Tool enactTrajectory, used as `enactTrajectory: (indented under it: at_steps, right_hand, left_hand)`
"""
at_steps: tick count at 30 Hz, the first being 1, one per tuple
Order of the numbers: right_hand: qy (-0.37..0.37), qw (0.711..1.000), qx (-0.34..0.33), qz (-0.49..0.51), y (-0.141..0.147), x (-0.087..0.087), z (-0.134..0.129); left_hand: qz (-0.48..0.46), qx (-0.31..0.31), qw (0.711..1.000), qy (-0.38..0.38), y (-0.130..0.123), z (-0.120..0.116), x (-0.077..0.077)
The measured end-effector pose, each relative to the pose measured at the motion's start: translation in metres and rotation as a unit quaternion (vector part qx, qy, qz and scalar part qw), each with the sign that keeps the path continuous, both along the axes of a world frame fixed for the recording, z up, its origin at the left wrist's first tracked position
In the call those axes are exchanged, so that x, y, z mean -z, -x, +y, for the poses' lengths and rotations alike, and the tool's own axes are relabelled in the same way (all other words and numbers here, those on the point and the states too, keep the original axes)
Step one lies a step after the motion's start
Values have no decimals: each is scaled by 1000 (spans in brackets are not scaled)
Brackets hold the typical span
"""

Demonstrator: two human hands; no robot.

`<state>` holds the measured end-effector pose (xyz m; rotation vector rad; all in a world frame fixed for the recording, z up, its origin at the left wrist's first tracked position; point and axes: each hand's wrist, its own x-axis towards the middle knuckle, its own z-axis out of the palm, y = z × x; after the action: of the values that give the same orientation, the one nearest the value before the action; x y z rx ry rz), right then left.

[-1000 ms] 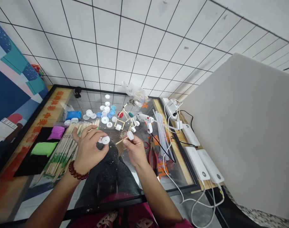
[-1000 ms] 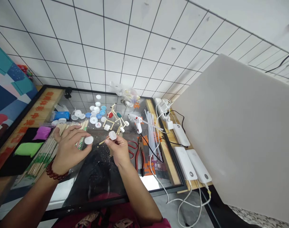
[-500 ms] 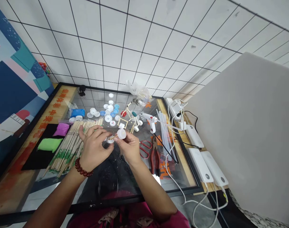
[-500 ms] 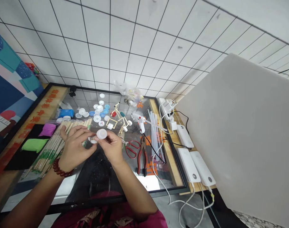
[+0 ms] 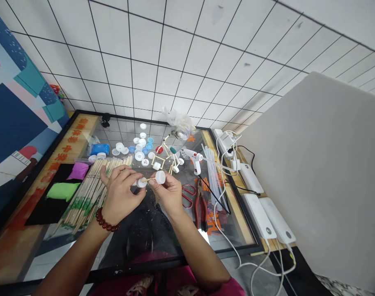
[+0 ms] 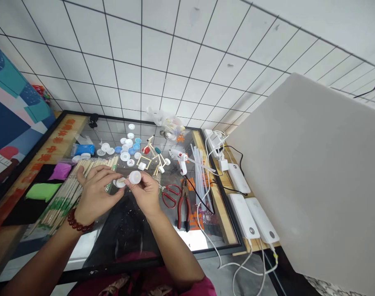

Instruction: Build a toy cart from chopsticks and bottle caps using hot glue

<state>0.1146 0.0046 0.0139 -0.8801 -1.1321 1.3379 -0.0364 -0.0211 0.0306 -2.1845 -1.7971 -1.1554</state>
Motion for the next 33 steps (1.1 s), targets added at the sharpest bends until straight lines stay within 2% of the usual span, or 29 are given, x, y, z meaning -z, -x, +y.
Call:
enactTrajectory:
  at_steps: [6,9,14,21,27,33]
  right_hand:
    - [-20,999,-8,-28,2,7,0]
    - [-29,999,-16,-37,-2,6,1]
    - [-40,998,9,-44,-4,5,2]
    - [-43,998,-6,-52,-4,1,1]
    - [7,999,35,3,-9,1,1]
    - [29,995,61,67,-6,1,3]
  left_hand:
    - [0,9,1000,-5,1,0,3]
    - [6,5,1000,-11,0,0,4]
    - [-3,8,1000,-6,0,1,6]
    - [2,0,1000,-6,0,0,4]
    - [-8,-1,1000,8,0,1,4]
    - [-27,-17,998,58,0,2,6]
